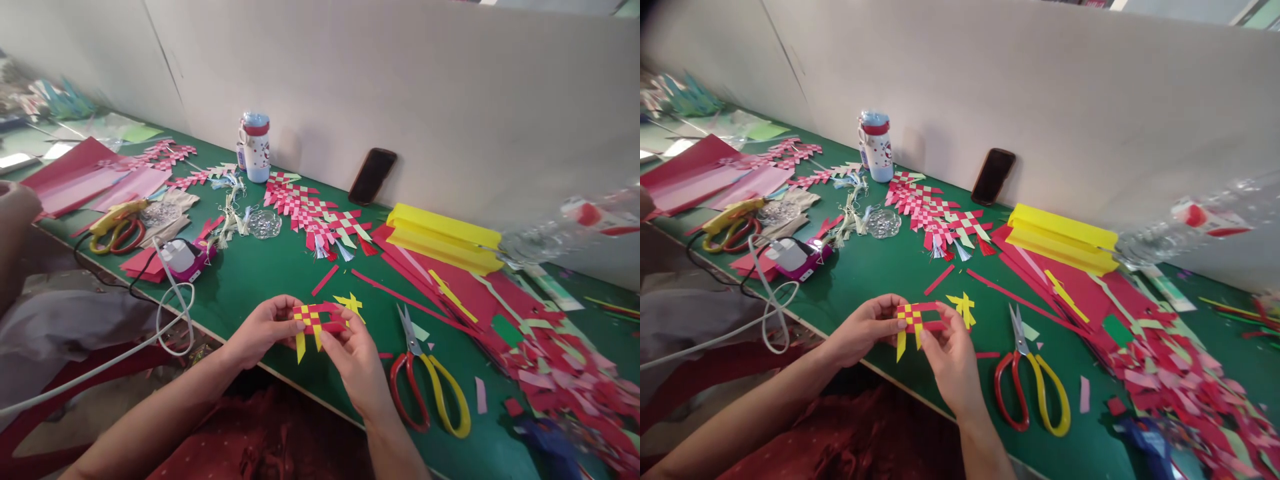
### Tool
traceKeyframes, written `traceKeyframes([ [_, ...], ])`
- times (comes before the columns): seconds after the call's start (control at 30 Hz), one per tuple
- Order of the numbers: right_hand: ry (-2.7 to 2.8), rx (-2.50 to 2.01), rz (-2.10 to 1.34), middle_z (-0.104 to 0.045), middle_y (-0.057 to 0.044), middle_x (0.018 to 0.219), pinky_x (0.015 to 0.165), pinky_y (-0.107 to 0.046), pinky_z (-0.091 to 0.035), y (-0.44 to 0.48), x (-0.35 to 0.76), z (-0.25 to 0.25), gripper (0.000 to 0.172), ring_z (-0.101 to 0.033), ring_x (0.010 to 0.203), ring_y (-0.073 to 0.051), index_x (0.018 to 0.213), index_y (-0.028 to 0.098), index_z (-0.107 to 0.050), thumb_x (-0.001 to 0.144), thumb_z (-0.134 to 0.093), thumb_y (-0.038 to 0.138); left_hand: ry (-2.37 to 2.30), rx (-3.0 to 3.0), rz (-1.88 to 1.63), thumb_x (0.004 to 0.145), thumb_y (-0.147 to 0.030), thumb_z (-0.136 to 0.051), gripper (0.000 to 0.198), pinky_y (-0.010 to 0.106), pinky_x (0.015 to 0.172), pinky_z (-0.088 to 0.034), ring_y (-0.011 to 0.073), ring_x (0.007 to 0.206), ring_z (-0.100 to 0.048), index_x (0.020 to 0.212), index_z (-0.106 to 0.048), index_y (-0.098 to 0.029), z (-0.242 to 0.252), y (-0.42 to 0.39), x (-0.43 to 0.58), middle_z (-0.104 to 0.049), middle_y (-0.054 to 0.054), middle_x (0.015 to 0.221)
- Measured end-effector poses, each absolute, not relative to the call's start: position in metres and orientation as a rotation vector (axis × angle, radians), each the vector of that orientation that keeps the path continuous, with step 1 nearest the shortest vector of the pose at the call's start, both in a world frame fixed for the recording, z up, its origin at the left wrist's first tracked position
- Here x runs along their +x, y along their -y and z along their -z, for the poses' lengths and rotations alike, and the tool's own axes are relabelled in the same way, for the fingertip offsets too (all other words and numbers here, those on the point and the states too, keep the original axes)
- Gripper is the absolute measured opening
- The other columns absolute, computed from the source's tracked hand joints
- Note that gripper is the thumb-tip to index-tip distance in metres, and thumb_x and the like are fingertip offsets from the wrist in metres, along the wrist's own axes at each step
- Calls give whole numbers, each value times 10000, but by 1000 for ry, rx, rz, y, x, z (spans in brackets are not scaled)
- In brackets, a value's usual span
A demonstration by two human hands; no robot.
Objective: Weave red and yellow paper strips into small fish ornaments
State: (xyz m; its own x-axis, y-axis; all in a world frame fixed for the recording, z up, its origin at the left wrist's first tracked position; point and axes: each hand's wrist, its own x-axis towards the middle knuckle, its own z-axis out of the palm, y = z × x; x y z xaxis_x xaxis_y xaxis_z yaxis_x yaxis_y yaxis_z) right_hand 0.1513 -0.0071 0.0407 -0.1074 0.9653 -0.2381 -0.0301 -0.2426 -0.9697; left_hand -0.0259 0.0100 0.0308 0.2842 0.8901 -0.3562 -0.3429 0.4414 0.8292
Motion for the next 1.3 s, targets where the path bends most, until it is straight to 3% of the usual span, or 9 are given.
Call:
traceKeyframes([
  [0.17, 1223, -1333, -1480, -717, -26, 841, 735, -357, -567, 8, 154, -38, 585, -691, 756, -188, 1328, 203, -416, 835, -669, 390, -920, 794, -794, 726, -420, -796, 383, 228, 639, -530, 114, 677, -632, 917, -622, -138, -33, -13, -30, -677, 32, 811],
  [0.3, 1421, -1378, -1422, -700, -14, 790, 677, -336, -576, 13, 158, -32, 572, -691, 709, -181, 1372, 205, -410, 868, -614, 380, -991, 965, -704, 763, -495, -736, 379, 199, 565, -476, 87, 561, -561, 764, -640, -129, -32, -17, -34, -641, 11, 661],
  [0.43, 1790, -1617, -830, -695, -109, 1053, 778, -380, -573, 4, 186, -25, 427, -692, 865, -211, 1241, 197, -568, 922, -501, 473, -1056, 990, -743, 792, -484, -713, 360, 185, 548, -458, 86, 566, -565, 754, -625, -136, -28, -20, -43, -654, 19, 675],
  [0.53, 1872, -1740, -508, -606, -196, 1258, 942, -542, -478, -16, 212, -18, 583, -581, 1134, -335, 1271, 151, -560, 884, -510, 583, -1102, 902, -806, 787, -489, -718, 369, 196, 571, -487, 104, 615, -609, 783, -614, -135, -27, -24, -50, -670, 37, 735],
  [0.63, 2061, -1760, -322, -579, -226, 1296, 952, -590, -444, -34, 219, -8, 746, -483, 1226, -399, 1334, 119, -516, 819, -572, 656, -1089, 816, -867, 768, -490, -737, 381, 206, 580, -515, 106, 633, -619, 803, -604, -135, -27, -26, -53, -665, 35, 768],
  [0.87, 2318, -1572, -245, -645, -152, 1108, 894, -473, -510, -33, 185, -9, 369, -576, 1019, -285, 1226, 151, -625, 934, -524, 355, -1136, 863, -855, 775, -518, -709, 395, 192, 563, -511, 101, 636, -606, 842, -604, -143, -29, -28, -59, -647, 16, 761],
  [1.1, 2501, -1377, -197, -562, -156, 1356, 1098, -493, -377, -85, 173, -20, 394, -432, 1316, -279, 1293, 114, -589, 970, -379, 196, -1440, 1297, -827, 806, -500, -630, 403, 207, 514, -439, 124, 578, -561, 1019, -672, -161, -27, -40, -76, -666, 15, 747],
  [1.3, 2568, -1327, -193, -616, -167, 1271, 1027, -479, -450, -64, 179, -13, 381, -522, 1197, -274, 1255, 111, -619, 966, -377, 170, -1621, 1567, -738, 887, -484, -499, 457, 224, 535, -395, 144, 561, -538, 1186, -654, -175, -21, -41, -79, -655, 3, 692],
])
